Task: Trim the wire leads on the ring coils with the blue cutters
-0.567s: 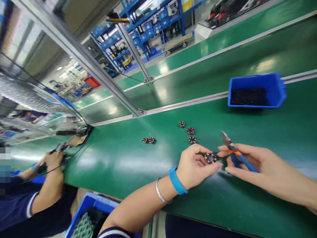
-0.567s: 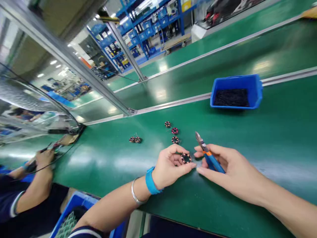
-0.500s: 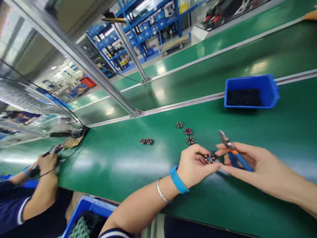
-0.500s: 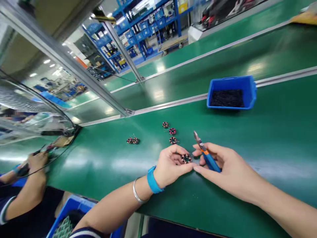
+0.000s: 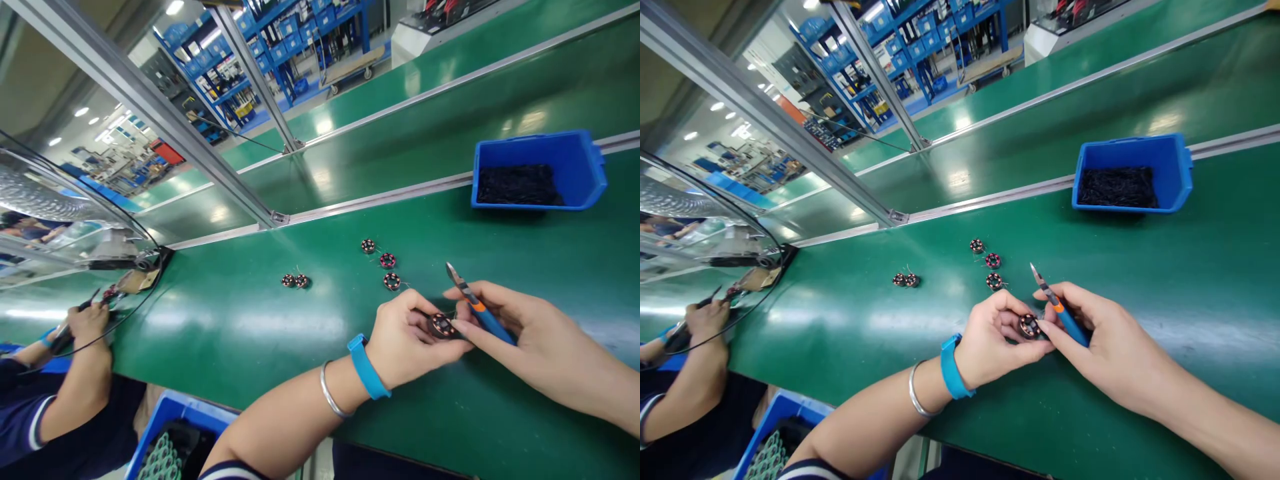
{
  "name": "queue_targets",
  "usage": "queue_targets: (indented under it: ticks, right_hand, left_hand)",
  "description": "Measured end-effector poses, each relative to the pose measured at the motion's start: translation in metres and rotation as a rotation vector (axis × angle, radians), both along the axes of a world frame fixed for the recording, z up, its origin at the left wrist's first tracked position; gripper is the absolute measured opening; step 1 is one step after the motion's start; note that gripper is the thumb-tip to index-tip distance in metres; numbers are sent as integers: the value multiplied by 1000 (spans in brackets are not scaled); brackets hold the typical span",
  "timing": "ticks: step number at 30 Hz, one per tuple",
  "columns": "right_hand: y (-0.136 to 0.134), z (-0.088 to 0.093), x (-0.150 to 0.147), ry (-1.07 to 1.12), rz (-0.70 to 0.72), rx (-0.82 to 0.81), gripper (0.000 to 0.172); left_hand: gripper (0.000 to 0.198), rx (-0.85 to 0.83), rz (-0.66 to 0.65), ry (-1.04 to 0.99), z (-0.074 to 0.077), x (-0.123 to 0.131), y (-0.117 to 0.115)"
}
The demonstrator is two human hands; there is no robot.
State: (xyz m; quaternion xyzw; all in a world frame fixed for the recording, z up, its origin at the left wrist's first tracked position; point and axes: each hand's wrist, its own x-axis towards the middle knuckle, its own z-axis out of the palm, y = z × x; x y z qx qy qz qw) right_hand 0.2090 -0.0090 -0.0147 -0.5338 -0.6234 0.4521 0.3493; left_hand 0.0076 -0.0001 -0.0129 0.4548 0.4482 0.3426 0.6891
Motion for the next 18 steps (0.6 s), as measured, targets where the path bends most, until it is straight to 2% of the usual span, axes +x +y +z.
queue_targets:
  ticks: [3, 8, 11, 14, 16, 18]
  right_hand:
    - [3, 2, 5, 12, -16, -64, 77]
    - [12, 10, 20, 27, -200, -121, 91]
    - [12, 15, 12, 92, -146, -191, 88]
    - [9, 16, -3, 136, -48, -185, 82]
    - [8, 16, -8, 139, -58, -145, 79]
    - [10, 15, -4, 121, -127, -86, 81]
  left_hand:
    - [78, -38, -14, 18, 4, -3, -3]
    - [79, -77, 27, 8, 8, -7, -6]
    - [80, -68, 52, -25, 7, -6, -8]
    - [81, -45, 60, -53, 6, -3, -11]
    - [82, -41, 62, -66, 6, -1, -12]
    - [84, -45, 79, -72, 6, 0, -13]
